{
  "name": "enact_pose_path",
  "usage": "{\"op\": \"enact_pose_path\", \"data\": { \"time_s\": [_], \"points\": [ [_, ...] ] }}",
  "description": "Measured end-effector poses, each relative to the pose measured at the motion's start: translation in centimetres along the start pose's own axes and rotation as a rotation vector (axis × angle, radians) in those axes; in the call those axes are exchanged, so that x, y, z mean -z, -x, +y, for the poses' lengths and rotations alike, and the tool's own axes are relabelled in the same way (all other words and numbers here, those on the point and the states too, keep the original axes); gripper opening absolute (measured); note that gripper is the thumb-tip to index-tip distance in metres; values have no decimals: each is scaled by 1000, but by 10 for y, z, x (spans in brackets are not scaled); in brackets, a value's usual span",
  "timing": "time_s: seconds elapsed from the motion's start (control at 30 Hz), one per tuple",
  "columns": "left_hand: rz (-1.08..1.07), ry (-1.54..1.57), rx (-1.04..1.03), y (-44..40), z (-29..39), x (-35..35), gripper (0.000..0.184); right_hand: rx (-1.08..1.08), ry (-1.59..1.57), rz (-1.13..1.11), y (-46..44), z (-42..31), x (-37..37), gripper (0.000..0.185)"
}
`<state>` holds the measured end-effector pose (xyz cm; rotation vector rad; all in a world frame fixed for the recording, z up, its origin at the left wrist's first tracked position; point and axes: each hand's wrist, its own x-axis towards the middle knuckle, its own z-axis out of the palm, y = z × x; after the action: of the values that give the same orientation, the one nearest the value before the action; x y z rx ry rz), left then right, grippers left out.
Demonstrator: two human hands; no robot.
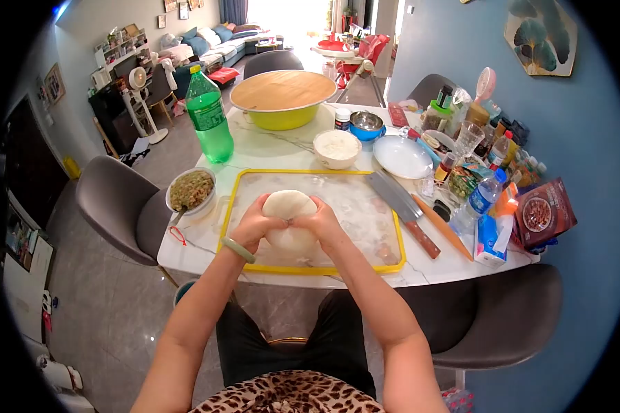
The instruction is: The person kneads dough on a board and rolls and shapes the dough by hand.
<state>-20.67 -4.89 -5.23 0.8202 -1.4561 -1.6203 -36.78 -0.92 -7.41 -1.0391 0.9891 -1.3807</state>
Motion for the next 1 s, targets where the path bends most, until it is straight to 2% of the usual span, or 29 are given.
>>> {"op": "enact_pose_path", "data": {
  "time_s": [0.1, 0.17, 0.23, 0.27, 0.3, 0.33, 0.47, 0.57, 0.63, 0.83, 0.97, 1.0],
  "points": [
    [-25, -40, -13, 1, -1, 1, 55, -15, 172, -33, -2, -10, 2, 53],
    [-33, -21, -26, 0, -4, -1, 54, -40, 151, -24, -1, -16, 0, 53],
    [86, -42, -34, 0, -2, -7, 49, -64, 135, -17, -2, -13, 2, 52],
    [79, -39, -36, -1, -3, -8, 49, -70, 8, -49, -5, -5, 5, 51],
    [178, -154, -63, -2, -4, -9, 47, -73, -117, -75, -5, -1, 7, 50],
    [274, -269, -93, -5, -5, -11, 45, -63, -110, -61, -2, -1, 5, 50],
    [205, -189, -93, -2, -8, -13, 41, 40, 100, 30, 9, -8, 0, 45],
    [190, -283, -99, 3, 0, -18, 41, 83, 171, 47, 7, -7, 3, 46],
    [253, -541, -142, 2, 4, -19, 40, 122, 161, 66, 8, -8, 3, 47],
    [294, -816, -214, -4, 2, -22, 42, 13, -127, 75, 11, -6, 3, 53],
    [192, -596, -107, -5, 2, -13, 45, -55, -196, -18, 12, -12, 5, 51],
    [119, -333, -27, -2, 4, -15, 47, -77, -213, -35, 12, -13, 7, 48]
  ]
}}
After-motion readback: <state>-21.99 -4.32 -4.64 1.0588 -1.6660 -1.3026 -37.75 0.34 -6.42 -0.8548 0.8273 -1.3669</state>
